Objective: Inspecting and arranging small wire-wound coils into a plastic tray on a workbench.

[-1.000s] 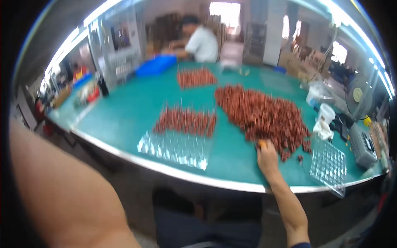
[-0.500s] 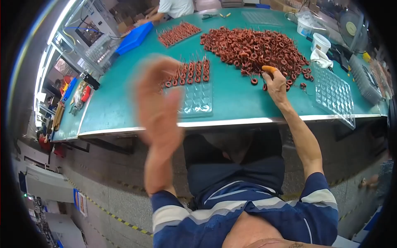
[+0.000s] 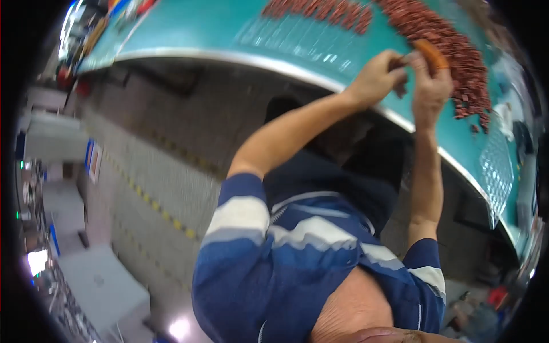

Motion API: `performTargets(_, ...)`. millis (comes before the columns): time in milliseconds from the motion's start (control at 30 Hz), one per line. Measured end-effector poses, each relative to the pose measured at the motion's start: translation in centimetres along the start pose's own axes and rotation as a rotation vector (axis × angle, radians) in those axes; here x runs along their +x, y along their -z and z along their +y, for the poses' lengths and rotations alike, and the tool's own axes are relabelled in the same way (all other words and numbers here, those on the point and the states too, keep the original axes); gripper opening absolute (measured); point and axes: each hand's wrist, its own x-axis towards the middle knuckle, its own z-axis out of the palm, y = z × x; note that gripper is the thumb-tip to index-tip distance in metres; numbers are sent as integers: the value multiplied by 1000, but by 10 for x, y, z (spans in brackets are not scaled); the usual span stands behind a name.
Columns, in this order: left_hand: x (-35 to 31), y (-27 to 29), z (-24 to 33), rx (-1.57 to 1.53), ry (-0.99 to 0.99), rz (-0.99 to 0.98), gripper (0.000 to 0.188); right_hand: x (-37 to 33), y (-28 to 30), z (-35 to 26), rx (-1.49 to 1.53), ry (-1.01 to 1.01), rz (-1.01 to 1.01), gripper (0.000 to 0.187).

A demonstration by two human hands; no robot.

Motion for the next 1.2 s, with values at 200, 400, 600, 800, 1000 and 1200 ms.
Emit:
performTargets(200,-18,36,16,-52,302,-249,22,-17,4,19,-67,240,-269,26)
performTargets(400,-30,50,24,-359,494,-311,27,-25,10,15,-24,141,-388,16)
performTargets(600,-31,43,15,171,125,-288,42,-29,14,7,-358,-52,-315,25)
performTargets(800,-38,33,14,158,22,-167,20,-40,9,10,74,-261,-260,21)
performTargets(1000,-38,22,26,143,156,-175,22,-48,8,13,260,-274,-188,22)
performTargets(1200,-36,23,28,357,48,-85,31,-33,11,17,34,-35,-150,19)
